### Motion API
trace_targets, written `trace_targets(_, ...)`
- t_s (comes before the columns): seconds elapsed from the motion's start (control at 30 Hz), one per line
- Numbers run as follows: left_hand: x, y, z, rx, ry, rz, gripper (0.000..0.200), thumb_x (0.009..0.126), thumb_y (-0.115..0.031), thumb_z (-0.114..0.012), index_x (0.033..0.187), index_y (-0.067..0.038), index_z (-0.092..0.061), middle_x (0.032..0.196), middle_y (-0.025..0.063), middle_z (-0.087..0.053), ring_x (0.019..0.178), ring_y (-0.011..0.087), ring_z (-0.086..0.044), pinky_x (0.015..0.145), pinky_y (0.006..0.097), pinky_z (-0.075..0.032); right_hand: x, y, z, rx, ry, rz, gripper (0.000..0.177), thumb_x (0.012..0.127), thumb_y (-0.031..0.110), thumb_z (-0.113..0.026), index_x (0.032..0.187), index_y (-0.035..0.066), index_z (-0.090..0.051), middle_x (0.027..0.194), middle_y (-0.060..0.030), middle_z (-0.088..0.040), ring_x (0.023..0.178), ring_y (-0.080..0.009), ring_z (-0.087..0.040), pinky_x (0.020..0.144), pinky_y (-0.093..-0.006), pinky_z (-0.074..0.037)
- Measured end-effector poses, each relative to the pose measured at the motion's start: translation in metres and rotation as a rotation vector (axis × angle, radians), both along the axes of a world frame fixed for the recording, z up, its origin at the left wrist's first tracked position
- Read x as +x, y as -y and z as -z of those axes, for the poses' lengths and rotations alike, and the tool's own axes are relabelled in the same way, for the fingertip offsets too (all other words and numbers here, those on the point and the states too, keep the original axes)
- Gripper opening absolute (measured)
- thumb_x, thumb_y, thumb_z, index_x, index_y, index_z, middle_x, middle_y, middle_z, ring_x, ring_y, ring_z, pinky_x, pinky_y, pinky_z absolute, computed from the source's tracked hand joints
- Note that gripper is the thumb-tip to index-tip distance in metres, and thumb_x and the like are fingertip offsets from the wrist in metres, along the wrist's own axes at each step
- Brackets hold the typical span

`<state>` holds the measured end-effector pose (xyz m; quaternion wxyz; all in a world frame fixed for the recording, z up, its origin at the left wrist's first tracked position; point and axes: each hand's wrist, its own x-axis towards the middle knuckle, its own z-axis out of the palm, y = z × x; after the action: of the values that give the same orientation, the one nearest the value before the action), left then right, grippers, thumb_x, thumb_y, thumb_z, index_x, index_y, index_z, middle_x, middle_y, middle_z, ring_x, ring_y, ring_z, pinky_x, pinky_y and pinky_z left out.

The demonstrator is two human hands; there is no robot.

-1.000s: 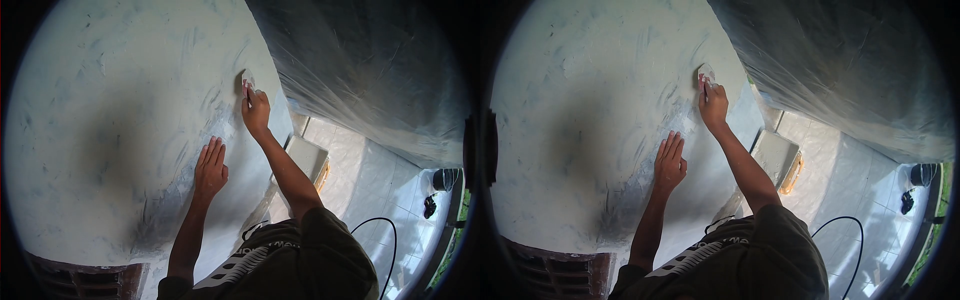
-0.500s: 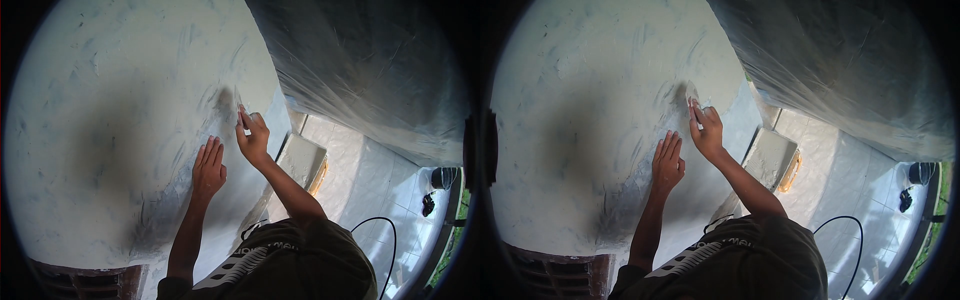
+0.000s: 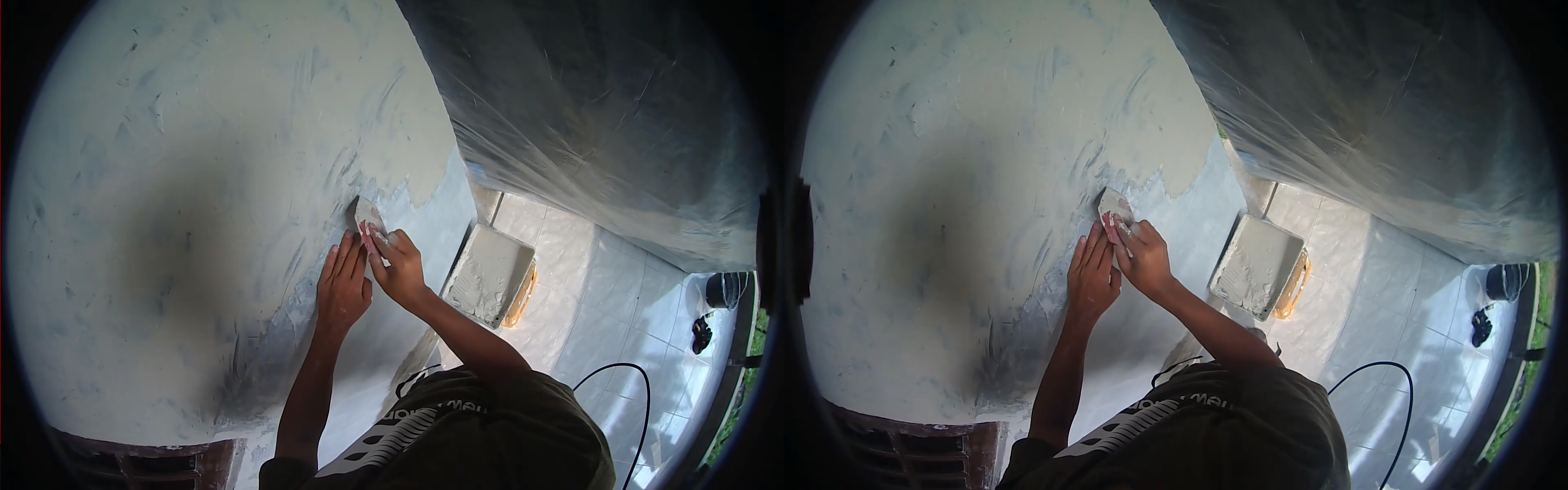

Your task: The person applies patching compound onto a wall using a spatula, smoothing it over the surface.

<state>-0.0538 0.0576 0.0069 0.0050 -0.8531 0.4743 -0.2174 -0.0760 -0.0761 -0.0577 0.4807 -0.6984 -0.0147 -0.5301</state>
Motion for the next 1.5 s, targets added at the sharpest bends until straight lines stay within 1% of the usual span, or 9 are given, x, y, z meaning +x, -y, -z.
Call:
trace_targets(0.17,-0.005,0.001,-0.004,0.038,-0.018,-0.016,0.050,0.079,-0.003,-0.056,0.129,0.004,-0.058,0.147,0.0155,-0.049,0.144,0.0261,-0.037,0.119,0.0432,-0.026,0.018,0.053,-0.020,0.063,0.023,0.175,0.039,0.076,-0.007,-0.066,0.115,-0.005,-0.068,0.072,-0.0112,-0.054,0.068,-0.0238,-0.053,0.062,-0.0343,-0.046)
trace_targets(0.2,-0.004,0.002,-0.004,0.016,-0.003,-0.006,0.049,0.078,-0.001,-0.055,0.127,0.003,-0.060,0.145,0.0147,-0.052,0.143,0.0262,-0.039,0.118,0.0439,-0.028,0.034,0.067,-0.017,0.107,-0.023,0.210,0.036,0.076,-0.006,-0.065,0.113,-0.006,-0.067,0.080,-0.0150,-0.057,0.076,-0.0304,-0.054,0.067,-0.0402,-0.047)
trace_targets(0.37,-0.003,0.002,-0.003,0.019,0.000,-0.003,0.049,0.078,-0.001,-0.055,0.127,0.003,-0.060,0.145,0.0147,-0.052,0.143,0.0261,-0.039,0.118,0.0444,-0.028,0.090,0.100,-0.003,0.089,-0.126,0.394,0.035,0.079,-0.002,-0.065,0.113,-0.004,-0.068,0.081,-0.0138,-0.059,0.079,-0.0299,-0.056,0.068,-0.0404,-0.048)
trace_targets(0.67,-0.003,0.002,-0.003,0.020,-0.021,-0.012,0.049,0.078,-0.001,-0.055,0.127,0.003,-0.060,0.145,0.0151,-0.051,0.143,0.0267,-0.039,0.117,0.0459,-0.029,0.055,0.020,0.008,0.081,-0.099,0.205,0.042,0.076,-0.002,-0.068,0.117,-0.006,-0.065,0.096,-0.0163,-0.065,0.085,-0.0314,-0.060,0.075,-0.0400,-0.052)
trace_targets(0.8,0.000,0.000,0.001,0.019,-0.011,-0.015,0.049,0.078,-0.001,-0.055,0.127,0.003,-0.060,0.146,0.0148,-0.051,0.143,0.0263,-0.039,0.117,0.0455,-0.029,0.010,0.002,-0.006,0.041,0.161,0.077,0.041,0.075,-0.009,-0.067,0.116,-0.006,-0.067,0.080,-0.0119,-0.061,0.070,-0.0245,-0.056,0.062,-0.0344,-0.048)
trace_targets(1.1,-0.003,0.002,-0.002,0.034,-0.012,-0.021,0.049,0.079,-0.002,-0.055,0.128,0.002,-0.060,0.147,0.0132,-0.050,0.143,0.0252,-0.039,0.118,0.0449,-0.027,0.100,0.109,-0.004,0.104,-0.015,0.465,0.039,0.081,-0.005,-0.063,0.120,-0.003,-0.067,0.074,-0.0107,-0.055,0.069,-0.0224,-0.054,0.064,-0.0343,-0.047)
trace_targets(1.17,-0.002,0.001,-0.001,0.034,-0.010,-0.021,0.049,0.079,-0.002,-0.055,0.127,0.002,-0.060,0.147,0.0133,-0.050,0.144,0.0252,-0.039,0.118,0.0450,-0.028,0.106,0.101,-0.007,0.058,-0.066,0.391,0.037,0.078,-0.003,-0.065,0.115,-0.005,-0.066,0.086,-0.0155,-0.062,0.080,-0.0316,-0.057,0.071,-0.0409,-0.050)
trace_targets(1.33,-0.002,0.002,-0.001,0.030,-0.010,-0.025,0.049,0.079,-0.002,-0.055,0.127,0.002,-0.060,0.146,0.0135,-0.051,0.144,0.0251,-0.038,0.118,0.0454,-0.027,0.081,0.050,-0.004,-0.015,-0.013,0.309,0.041,0.076,-0.006,-0.067,0.117,-0.006,-0.065,0.100,-0.0158,-0.066,0.084,-0.0317,-0.059,0.072,-0.0388,-0.051)
trace_targets(1.5,0.002,0.000,0.006,0.001,-0.010,-0.019,0.049,0.079,-0.002,-0.055,0.128,0.002,-0.059,0.146,0.0128,-0.051,0.144,0.0249,-0.038,0.118,0.0448,-0.027,0.008,0.000,-0.015,0.014,0.148,0.042,0.036,0.077,-0.007,-0.069,0.113,-0.007,-0.068,0.087,-0.0138,-0.065,0.073,-0.0257,-0.058,0.067,-0.0338,-0.050)
